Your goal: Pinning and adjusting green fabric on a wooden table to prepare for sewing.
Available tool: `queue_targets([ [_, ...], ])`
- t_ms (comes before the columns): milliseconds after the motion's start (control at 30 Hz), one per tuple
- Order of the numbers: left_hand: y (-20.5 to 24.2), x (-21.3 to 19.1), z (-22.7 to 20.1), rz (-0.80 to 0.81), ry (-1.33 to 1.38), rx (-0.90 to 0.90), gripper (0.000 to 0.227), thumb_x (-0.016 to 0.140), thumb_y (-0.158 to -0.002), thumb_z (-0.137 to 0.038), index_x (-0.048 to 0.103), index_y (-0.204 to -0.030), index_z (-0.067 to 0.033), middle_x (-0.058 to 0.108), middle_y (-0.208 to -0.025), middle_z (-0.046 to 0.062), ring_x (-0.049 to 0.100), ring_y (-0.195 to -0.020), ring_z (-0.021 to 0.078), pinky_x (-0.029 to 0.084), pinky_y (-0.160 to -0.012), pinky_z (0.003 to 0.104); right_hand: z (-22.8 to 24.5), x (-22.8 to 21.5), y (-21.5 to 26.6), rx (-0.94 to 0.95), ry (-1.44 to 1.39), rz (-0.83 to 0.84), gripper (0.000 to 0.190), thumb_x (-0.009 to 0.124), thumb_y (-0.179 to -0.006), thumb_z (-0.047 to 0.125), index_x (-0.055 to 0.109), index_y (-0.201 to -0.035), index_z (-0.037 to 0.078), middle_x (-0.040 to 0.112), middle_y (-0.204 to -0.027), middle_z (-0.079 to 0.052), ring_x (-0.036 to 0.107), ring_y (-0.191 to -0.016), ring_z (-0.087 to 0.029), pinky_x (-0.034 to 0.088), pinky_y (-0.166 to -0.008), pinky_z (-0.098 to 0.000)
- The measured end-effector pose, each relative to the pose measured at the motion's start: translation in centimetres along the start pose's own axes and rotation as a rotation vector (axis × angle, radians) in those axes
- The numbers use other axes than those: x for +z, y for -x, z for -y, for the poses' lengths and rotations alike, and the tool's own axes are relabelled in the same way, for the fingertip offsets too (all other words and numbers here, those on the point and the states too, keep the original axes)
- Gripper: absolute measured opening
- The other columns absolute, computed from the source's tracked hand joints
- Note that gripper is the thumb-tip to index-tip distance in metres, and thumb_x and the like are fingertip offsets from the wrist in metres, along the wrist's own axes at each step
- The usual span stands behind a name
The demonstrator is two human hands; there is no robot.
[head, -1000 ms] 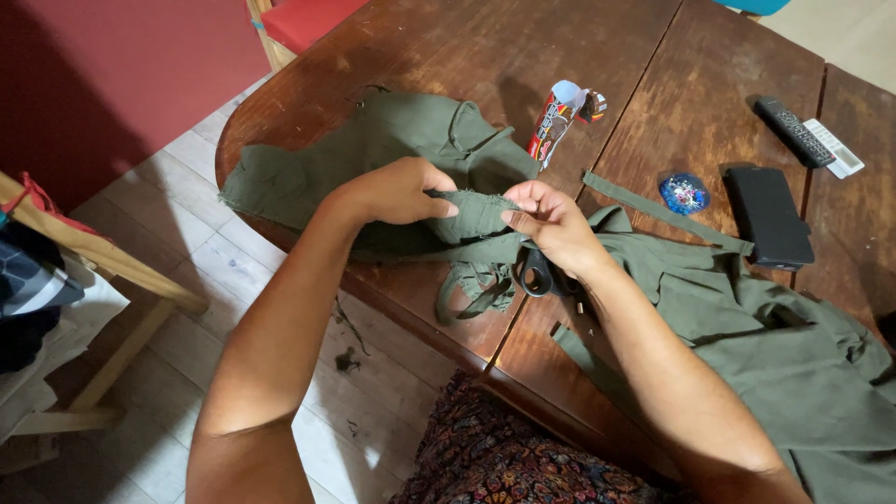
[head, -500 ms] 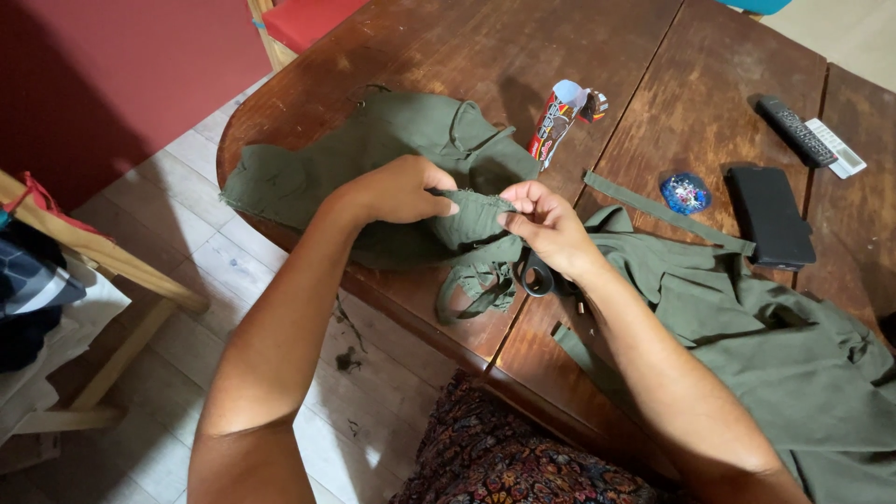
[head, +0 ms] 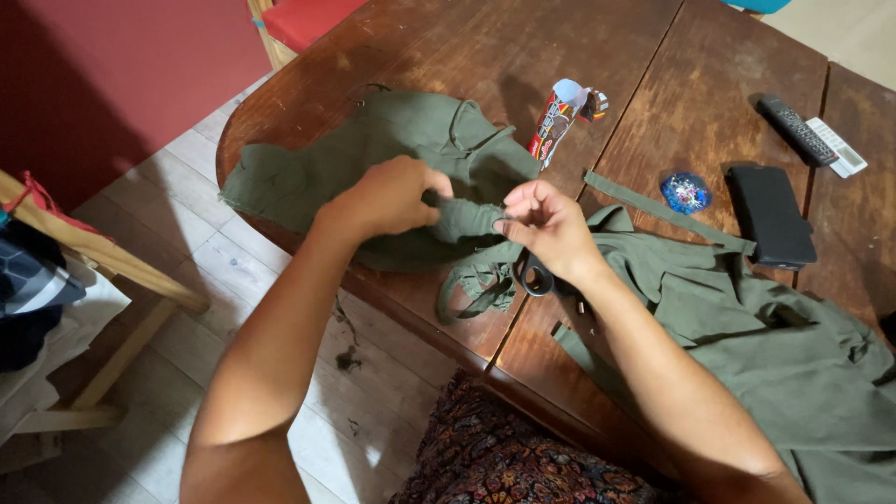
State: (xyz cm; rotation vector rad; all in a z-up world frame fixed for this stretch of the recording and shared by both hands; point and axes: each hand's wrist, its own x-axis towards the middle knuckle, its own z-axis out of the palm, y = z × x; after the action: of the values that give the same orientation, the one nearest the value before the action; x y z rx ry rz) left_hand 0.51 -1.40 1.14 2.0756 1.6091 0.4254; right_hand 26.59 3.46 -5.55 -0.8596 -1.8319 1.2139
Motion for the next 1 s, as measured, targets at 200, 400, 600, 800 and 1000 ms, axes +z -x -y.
queue_targets([
  [200,0.6,2.0,3.9,-0.192,-0.562,-0.044,0.021,0.066,-0.076,-0.02,0.066,-0.097,-0.0204,0.069,-0.094,0.002,0.069,-0.091,0.0299,0.056,-0.077,0.047,6.2,1.3,3.3,-0.263,0.352,0.114,0.029,0.08,-0.076,-0.002,0.073,-0.102,0.01,0.072,-0.082,-0.011,0.071,-0.078,-0.027,0.058,-0.067,-0.0365],
  [400,3.5,0.8,4.5,-0.328,-0.565,-0.165,0.02,0.064,-0.078,-0.018,0.058,-0.097,-0.0127,0.066,-0.091,0.013,0.069,-0.087,0.0398,0.052,-0.067,0.053,9.7,-3.4,6.3,-0.327,0.36,0.334,0.012,0.069,-0.093,0.016,0.071,-0.102,0.009,0.072,-0.088,-0.009,0.069,-0.079,-0.024,0.054,-0.074,-0.0358],
  [600,1.4,1.0,14.0,-0.759,-0.112,0.04,0.019,0.067,-0.095,0.001,0.058,-0.111,-0.0036,0.062,-0.103,0.015,0.058,-0.091,0.0335,0.044,-0.082,0.046,10.8,-14.5,12.3,-0.103,0.494,0.082,0.015,0.066,-0.096,0.007,0.069,-0.111,0.008,0.075,-0.102,-0.006,0.073,-0.091,-0.013,0.06,-0.091,-0.0261],
  [800,-1.4,0.4,14.4,-0.298,-0.495,-0.328,0.015,0.054,-0.089,-0.016,0.065,-0.098,-0.0115,0.067,-0.088,0.016,0.068,-0.08,0.0376,0.051,-0.071,0.047,10.5,-21.6,22.5,0.178,0.545,-0.118,0.02,0.065,-0.095,0.005,0.07,-0.114,0.005,0.075,-0.105,-0.008,0.07,-0.097,-0.014,0.055,-0.095,-0.0267],
  [1000,-1.3,0.9,5.1,0.19,-1.043,-0.448,0.028,0.059,-0.086,-0.019,0.079,-0.105,-0.0151,0.082,-0.102,0.012,0.08,-0.097,0.0327,0.063,-0.077,0.039,9.1,-23.2,30.5,0.417,0.582,-0.195,0.028,0.07,-0.086,0.004,0.074,-0.113,0.009,0.078,-0.105,-0.006,0.074,-0.093,-0.015,0.056,-0.091,-0.0281],
])
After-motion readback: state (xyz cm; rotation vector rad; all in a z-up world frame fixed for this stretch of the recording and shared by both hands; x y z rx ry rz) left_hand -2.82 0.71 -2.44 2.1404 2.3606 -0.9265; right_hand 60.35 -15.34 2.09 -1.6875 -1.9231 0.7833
